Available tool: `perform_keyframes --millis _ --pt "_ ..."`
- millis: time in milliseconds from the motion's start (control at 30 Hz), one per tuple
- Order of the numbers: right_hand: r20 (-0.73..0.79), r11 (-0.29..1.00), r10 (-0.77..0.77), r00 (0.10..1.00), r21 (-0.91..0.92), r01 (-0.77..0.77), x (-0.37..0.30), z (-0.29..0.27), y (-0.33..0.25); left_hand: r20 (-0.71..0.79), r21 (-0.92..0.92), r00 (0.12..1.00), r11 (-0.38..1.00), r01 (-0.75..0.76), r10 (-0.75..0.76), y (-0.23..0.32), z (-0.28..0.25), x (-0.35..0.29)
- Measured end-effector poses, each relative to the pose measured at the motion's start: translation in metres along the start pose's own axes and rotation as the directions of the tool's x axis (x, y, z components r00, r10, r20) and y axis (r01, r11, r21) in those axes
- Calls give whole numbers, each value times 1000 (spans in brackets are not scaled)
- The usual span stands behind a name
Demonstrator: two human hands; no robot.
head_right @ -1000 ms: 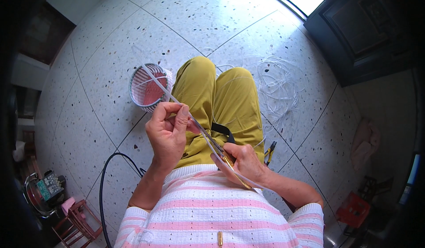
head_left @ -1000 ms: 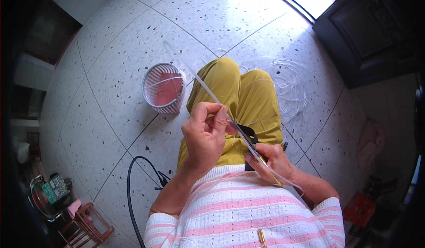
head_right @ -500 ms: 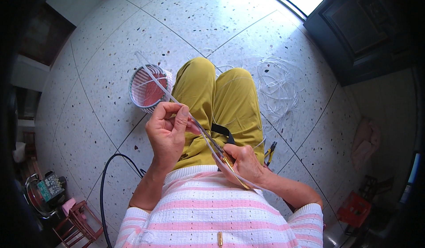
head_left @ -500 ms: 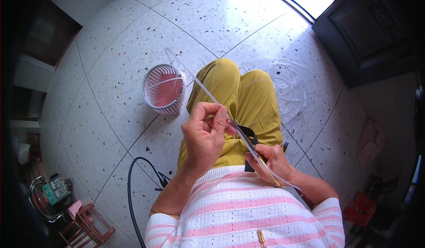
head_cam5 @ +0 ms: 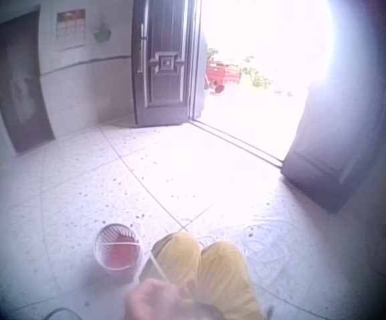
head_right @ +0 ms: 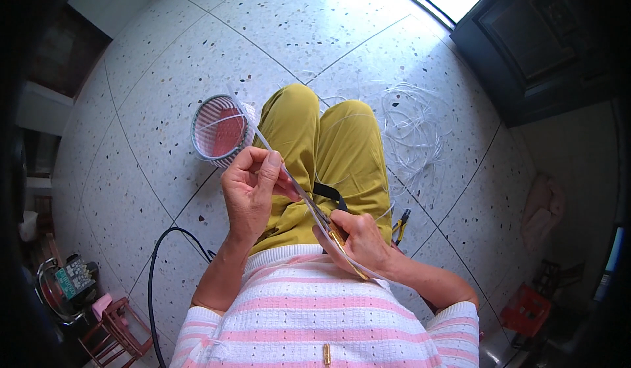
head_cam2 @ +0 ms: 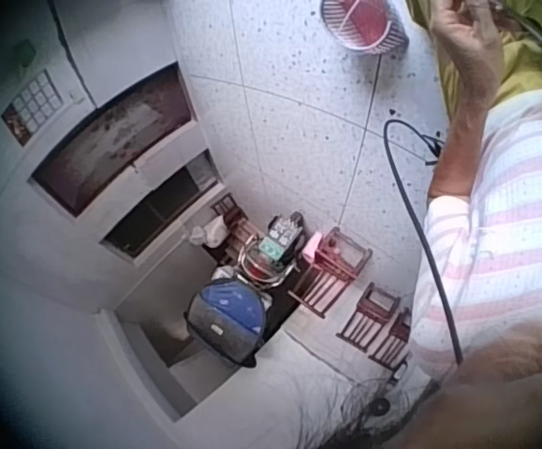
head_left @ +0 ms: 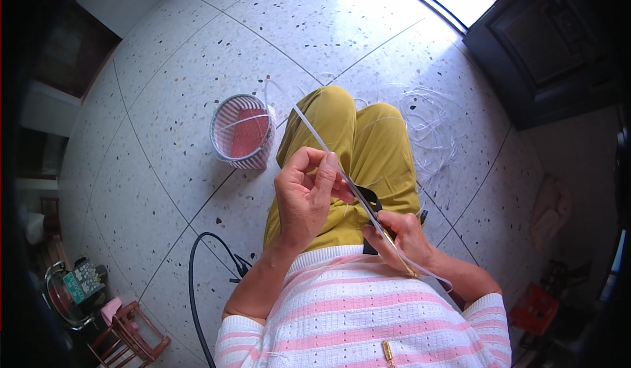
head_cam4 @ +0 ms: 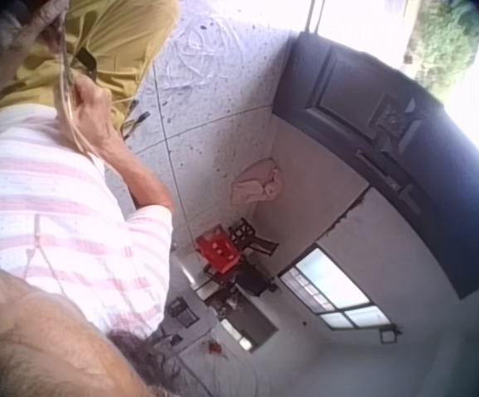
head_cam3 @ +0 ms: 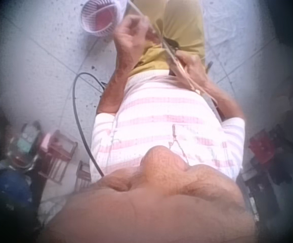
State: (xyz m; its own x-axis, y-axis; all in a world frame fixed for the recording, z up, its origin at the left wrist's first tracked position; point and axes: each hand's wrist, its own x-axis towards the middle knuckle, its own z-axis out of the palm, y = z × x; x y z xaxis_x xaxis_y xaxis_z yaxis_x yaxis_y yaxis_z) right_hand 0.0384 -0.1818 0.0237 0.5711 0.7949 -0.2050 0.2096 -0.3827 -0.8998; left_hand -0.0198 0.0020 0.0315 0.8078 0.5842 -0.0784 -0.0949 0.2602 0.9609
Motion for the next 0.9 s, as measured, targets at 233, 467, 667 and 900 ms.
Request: perform_keyframes --millis 233,467,667,900 --pt "-13 1000 7 1000 0 -7 0 2 3 6 -19 1000 1000 9 -8 0 0 1" --pt "-14 1000 -6 1000 -21 6 1 1 3 15 -26 1000 1000 13 -12 -2 -1 2" --pt "-25 999 -8 1000 -43 7 0 1 3 2 -65 999 996 53 -53 -3 -2 1" --pt "-10 999 -19 1000 -34 19 0 0 7 15 -136 1000 991 19 -17 -5 -6 10"
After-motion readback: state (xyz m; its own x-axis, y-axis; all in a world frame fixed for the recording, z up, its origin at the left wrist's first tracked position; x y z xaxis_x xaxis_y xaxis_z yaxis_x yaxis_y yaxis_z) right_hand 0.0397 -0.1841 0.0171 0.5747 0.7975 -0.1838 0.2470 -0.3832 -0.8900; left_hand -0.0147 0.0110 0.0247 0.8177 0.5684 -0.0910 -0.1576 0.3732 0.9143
